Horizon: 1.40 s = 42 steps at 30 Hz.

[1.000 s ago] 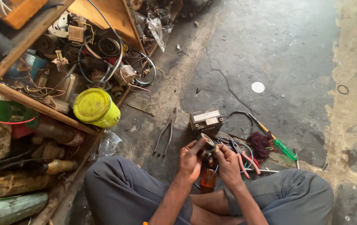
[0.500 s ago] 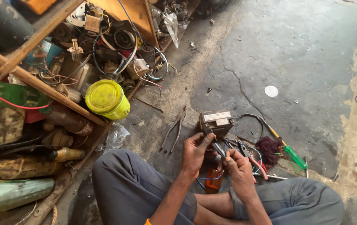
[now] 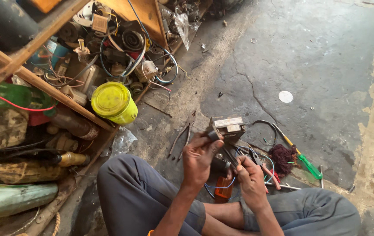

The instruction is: The person sits on the workshop floor and repairs a small electrical component with attached wires. They strip and twist wire ends with pliers, wrap connections with electrical tape, and use a screwdriver on the component while handling wires and connectors.

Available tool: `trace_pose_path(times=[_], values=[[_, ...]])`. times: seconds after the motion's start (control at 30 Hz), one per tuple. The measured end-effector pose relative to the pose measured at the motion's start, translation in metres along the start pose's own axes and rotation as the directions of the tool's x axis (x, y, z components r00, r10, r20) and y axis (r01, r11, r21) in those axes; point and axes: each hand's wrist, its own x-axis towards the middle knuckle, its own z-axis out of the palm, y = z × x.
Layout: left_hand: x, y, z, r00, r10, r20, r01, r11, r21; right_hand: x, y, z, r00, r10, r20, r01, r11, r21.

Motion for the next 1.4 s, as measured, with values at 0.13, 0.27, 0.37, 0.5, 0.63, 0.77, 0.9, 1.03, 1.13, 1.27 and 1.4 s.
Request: trace_pose_path(times=[0.13,0.27,0.37,0.5,0.63,0.77,0.9,1.03,1.13,1.27,1.4], values=[[0.009,0.020,-0.003,0.994,0.061,-0.090,-0.045,0.984,0.173,-0.007,-0.002,0.005,0.999,-0.022,0.035,0.021,1.000,0.016],[0.002,0.048,0.004,0.995,0.093,0.028,-0.096,0.986,0.139,-0.010,-0.002,0.005,0.999,0.031,0.014,-0.031,1.000,-0.002],[-0.009,0.071,0.016,0.990,0.041,0.133,-0.047,0.998,0.045,-0.010,-0.005,0.000,0.998,0.059,0.006,-0.059,0.998,0.006],[-0.019,0.098,0.030,0.959,0.109,0.263,-0.151,0.978,0.146,-0.011,-0.023,-0.001,0.989,0.096,0.113,-0.111,0.984,0.139],[-0.026,0.119,0.038,0.927,0.161,0.340,-0.274,0.909,0.315,-0.008,-0.066,0.006,0.994,-0.016,0.112,-0.012,0.970,0.242],[-0.031,0.123,0.044,0.923,0.158,0.351,-0.273,0.912,0.306,-0.008,-0.122,0.016,0.955,-0.264,0.137,0.281,0.951,-0.130],[-0.032,0.112,0.047,0.947,0.032,0.319,-0.055,0.996,0.064,0.003,-0.153,0.030,0.838,-0.371,0.400,0.541,0.658,-0.523],[-0.029,0.096,0.044,0.966,0.007,0.257,-0.035,0.994,0.106,0.010,-0.149,0.039,0.955,-0.125,0.270,0.261,0.787,-0.558],[-0.026,0.085,0.038,0.976,-0.093,0.196,0.069,0.989,0.129,0.009,-0.136,0.034,0.959,-0.107,0.261,0.239,0.800,-0.550],[-0.028,0.072,0.038,0.975,-0.136,0.178,0.125,0.990,0.072,0.010,-0.117,0.026,0.974,-0.038,0.224,0.165,0.797,-0.580],[-0.028,0.064,0.042,0.973,0.083,0.216,-0.158,0.920,0.358,0.009,-0.099,0.027,0.918,-0.293,0.267,0.396,0.716,-0.576]])
